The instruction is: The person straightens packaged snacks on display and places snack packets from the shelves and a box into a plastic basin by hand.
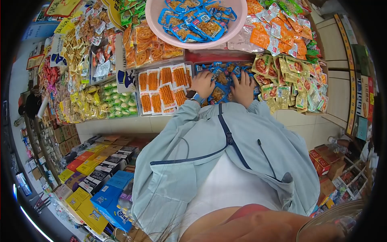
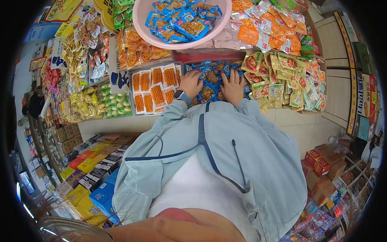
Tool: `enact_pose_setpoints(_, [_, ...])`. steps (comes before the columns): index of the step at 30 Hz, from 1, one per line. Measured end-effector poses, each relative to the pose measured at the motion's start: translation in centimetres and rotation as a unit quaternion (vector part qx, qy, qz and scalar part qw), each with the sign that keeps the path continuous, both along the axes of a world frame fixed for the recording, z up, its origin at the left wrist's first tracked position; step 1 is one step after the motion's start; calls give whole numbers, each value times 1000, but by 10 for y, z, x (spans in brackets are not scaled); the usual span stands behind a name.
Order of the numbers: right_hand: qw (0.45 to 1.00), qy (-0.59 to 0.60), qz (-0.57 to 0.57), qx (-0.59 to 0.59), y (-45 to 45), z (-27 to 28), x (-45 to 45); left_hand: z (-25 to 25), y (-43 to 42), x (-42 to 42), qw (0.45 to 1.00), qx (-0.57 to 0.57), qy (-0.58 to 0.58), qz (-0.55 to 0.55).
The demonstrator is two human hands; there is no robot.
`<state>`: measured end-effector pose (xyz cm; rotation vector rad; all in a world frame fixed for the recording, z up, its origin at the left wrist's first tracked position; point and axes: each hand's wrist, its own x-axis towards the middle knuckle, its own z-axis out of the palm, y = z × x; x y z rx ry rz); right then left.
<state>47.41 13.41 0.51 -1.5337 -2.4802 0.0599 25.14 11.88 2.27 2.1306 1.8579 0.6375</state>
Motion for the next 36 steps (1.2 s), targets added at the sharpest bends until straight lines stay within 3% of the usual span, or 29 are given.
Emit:
enact_pose_setpoints(8, [1000, -16, 8, -3, 1, 7, -1, -22, -4, -2, 995, -44, 85, 5])
enact_pose_setpoints(14, [999, -35, 25, 13, 1, 11, -4, 8, -6, -6, 991, -125, 45, 20])
enact_pose_setpoints(17, [999, -37, 23, 14, 1, 10, -4, -9, -11, -8, 966, -192, -142, 99])
enact_pose_setpoints(20, [999, -34, 22, 23, 3, 9, -5, 3, -15, -16, 984, -102, -123, 81])
enact_pose_setpoints(23, [999, -33, 22, 31, 2, 8, -5, 68, -1, -33, 970, -68, -207, 109])
enact_pose_setpoints(25, [999, -31, 23, 35, 2, 8, -5, 115, 10, -43, 926, -87, -347, 118])
enact_pose_setpoints(27, [998, -39, 21, 34, 2, 7, -5, 163, 22, -48, 845, -23, -527, 92])
enact_pose_setpoints(29, [998, -41, 23, 35, 2, 7, -5, 189, 50, -58, 812, 52, -576, 78])
enact_pose_setpoints(31, [998, -38, 29, 38, 2, 9, -4, 177, 89, -77, 841, 129, -517, 99])
enact_pose_setpoints(32, [998, -37, 28, 31, 3, 10, -5, 174, 99, -78, 922, 158, -309, 174])
enact_pose_setpoints(33, [999, -37, 26, 22, 2, 10, -4, 171, 106, -76, 951, 177, -84, 239])
enact_pose_setpoints(34, [999, -37, 23, 14, 2, 10, -4, 168, 113, -76, 927, 187, 146, 291])
enact_pose_setpoints(36, [998, -38, 27, 31, 2, 8, -3, 149, 115, -79, 936, 232, 104, 242])
